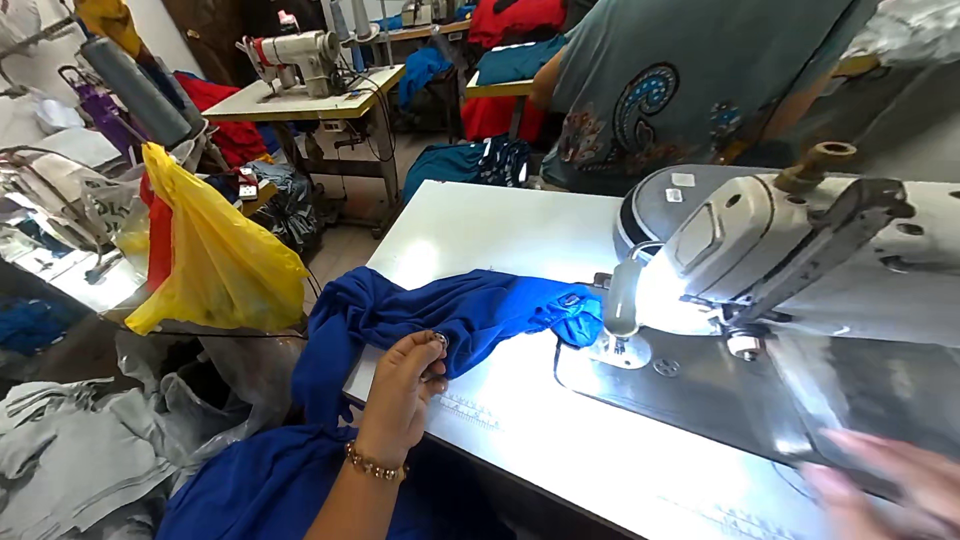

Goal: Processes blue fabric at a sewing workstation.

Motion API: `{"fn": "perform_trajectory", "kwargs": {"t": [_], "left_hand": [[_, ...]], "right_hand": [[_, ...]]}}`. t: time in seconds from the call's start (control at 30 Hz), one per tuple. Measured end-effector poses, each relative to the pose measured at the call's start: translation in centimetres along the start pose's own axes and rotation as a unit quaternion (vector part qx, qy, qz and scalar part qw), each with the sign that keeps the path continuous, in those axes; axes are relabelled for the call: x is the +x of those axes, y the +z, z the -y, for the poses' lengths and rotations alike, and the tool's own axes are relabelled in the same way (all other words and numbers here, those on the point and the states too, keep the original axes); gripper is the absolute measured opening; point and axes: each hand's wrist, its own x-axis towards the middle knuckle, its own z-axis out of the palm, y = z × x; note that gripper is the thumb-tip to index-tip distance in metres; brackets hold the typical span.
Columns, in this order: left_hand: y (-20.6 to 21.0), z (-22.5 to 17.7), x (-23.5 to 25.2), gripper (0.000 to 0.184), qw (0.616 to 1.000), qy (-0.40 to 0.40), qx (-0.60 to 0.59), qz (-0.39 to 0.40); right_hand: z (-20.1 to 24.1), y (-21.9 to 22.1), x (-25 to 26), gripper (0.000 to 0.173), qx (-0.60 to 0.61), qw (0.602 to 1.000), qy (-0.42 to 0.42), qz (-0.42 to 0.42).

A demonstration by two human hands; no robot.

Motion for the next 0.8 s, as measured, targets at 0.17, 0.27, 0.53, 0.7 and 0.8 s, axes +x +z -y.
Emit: {"fn": "perform_trajectory", "kwargs": {"t": [0.17,0.27,0.53,0.7,0.8], "left_hand": [[1.2,0.5,-0.9,0.016,0.997,0.034,0.032,0.054],[1.6,0.8,-1.3,0.014,0.995,0.056,0.055,0.055],[1.5,1.4,-1.2,0.014,0.994,0.046,0.066,0.072],[2.2,1.9,-1.0,0.015,0.997,0.01,0.049,0.058],[2.3,1.8,-0.8,0.016,0.998,0.002,0.036,0.049]], "right_hand": [[9.2,8.4,4.0,0.037,0.298,0.954,0.002,0.03],[12.6,11.2,6.5,0.044,0.416,0.895,0.064,0.145],[14.1,12.5,7.5,0.009,0.449,0.854,0.182,0.193],[13.3,12.6,6.9,0.008,0.419,0.87,0.192,0.175],[12.9,12.8,6.5,0.008,0.403,0.887,0.176,0.14]]}}
